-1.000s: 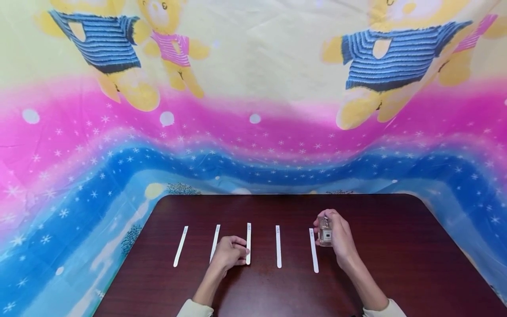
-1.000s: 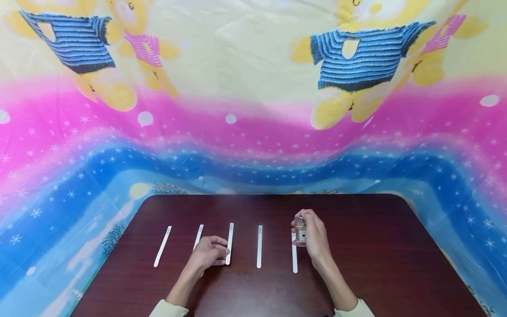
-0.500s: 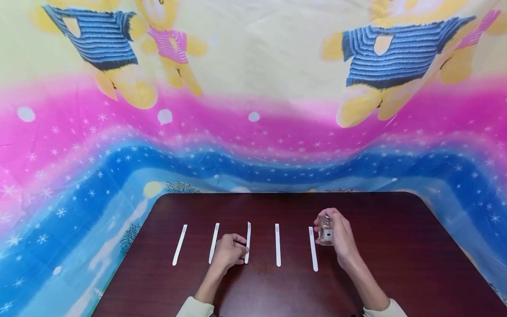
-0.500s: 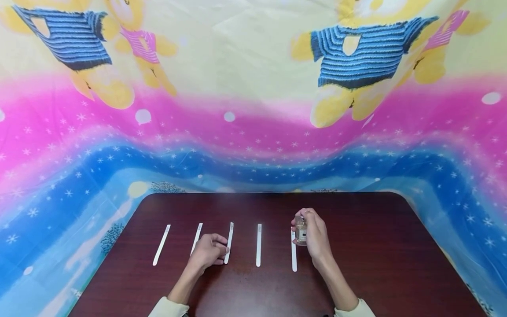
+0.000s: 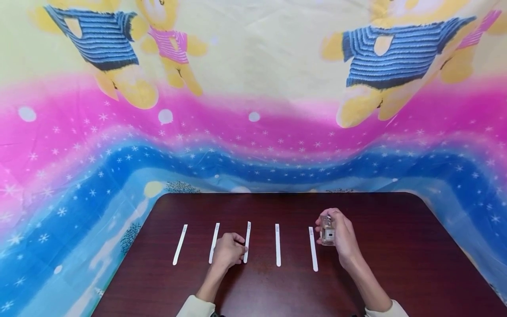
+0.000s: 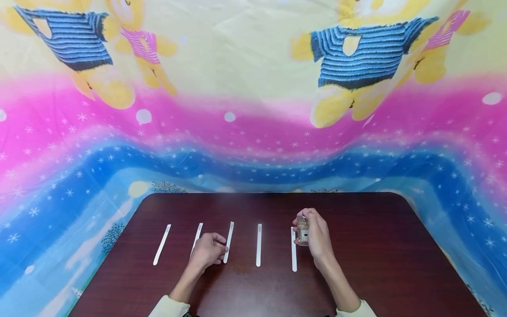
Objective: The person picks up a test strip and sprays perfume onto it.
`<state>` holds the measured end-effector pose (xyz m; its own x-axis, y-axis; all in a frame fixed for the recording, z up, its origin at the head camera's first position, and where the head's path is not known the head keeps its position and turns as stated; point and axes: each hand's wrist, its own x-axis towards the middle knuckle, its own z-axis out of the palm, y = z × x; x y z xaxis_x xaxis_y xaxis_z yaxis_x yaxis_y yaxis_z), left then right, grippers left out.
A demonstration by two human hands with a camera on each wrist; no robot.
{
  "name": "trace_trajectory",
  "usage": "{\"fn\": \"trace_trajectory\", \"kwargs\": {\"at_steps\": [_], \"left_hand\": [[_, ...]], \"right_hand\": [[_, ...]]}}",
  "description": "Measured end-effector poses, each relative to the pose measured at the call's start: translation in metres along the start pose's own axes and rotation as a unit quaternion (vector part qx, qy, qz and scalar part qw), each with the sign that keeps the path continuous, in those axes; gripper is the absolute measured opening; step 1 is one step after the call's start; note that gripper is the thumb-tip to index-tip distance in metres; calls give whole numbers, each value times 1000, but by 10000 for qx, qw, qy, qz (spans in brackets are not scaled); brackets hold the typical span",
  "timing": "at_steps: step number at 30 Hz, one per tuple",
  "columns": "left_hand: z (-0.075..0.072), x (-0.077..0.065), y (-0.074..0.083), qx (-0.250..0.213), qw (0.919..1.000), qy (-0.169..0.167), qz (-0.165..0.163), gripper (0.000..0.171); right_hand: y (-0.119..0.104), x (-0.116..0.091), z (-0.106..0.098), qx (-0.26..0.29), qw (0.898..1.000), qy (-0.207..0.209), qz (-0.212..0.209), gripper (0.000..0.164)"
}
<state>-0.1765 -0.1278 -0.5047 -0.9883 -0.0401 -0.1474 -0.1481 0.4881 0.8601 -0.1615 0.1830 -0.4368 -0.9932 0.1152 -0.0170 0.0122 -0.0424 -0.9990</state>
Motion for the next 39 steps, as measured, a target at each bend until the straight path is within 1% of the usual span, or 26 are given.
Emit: {"fn": "trace_trajectory", "kwargs": {"at_steps": [4, 7, 11, 15, 18, 22, 26, 29, 32, 39], "left_hand": [[0, 1, -1, 320, 9994, 96, 80, 12], [0, 2, -1, 450, 9989, 103, 102, 10], [1, 1, -4, 500, 9987, 78, 36, 10], [-1, -3, -6, 427, 9990, 103, 1, 12], [-2, -5, 0, 332, 9994, 130, -12, 13], [0, -7, 16, 68, 9999, 96, -11, 14], [9, -5, 29, -142, 9999, -45, 8, 17], [18, -4, 35, -271, 9994, -189, 39, 18], [29, -4, 36, -311, 9992, -256, 87, 18], [52, -5, 37, -330, 9989, -324, -7, 17]], "right_hand": [[0, -1, -1, -6, 10000, -15, -32, 39], [0, -1, -2, -9, 10000, -16, -41, 39], [3, -1, -3, -33, 10000, -59, -22, 39], [6, -2, -3, -44, 10000, -85, 25, 40], [4, -2, -3, -62, 9999, -94, 45, 41], [2, 1, -3, 0, 10000, -100, -5, 41], [0, 6, -2, 111, 9999, -121, -40, 39], [-1, 9, -3, 136, 9998, -123, -39, 39], [0, 10, -4, 132, 9998, -117, -17, 40], [4, 8, -8, 186, 9998, -104, 8, 40]]}}
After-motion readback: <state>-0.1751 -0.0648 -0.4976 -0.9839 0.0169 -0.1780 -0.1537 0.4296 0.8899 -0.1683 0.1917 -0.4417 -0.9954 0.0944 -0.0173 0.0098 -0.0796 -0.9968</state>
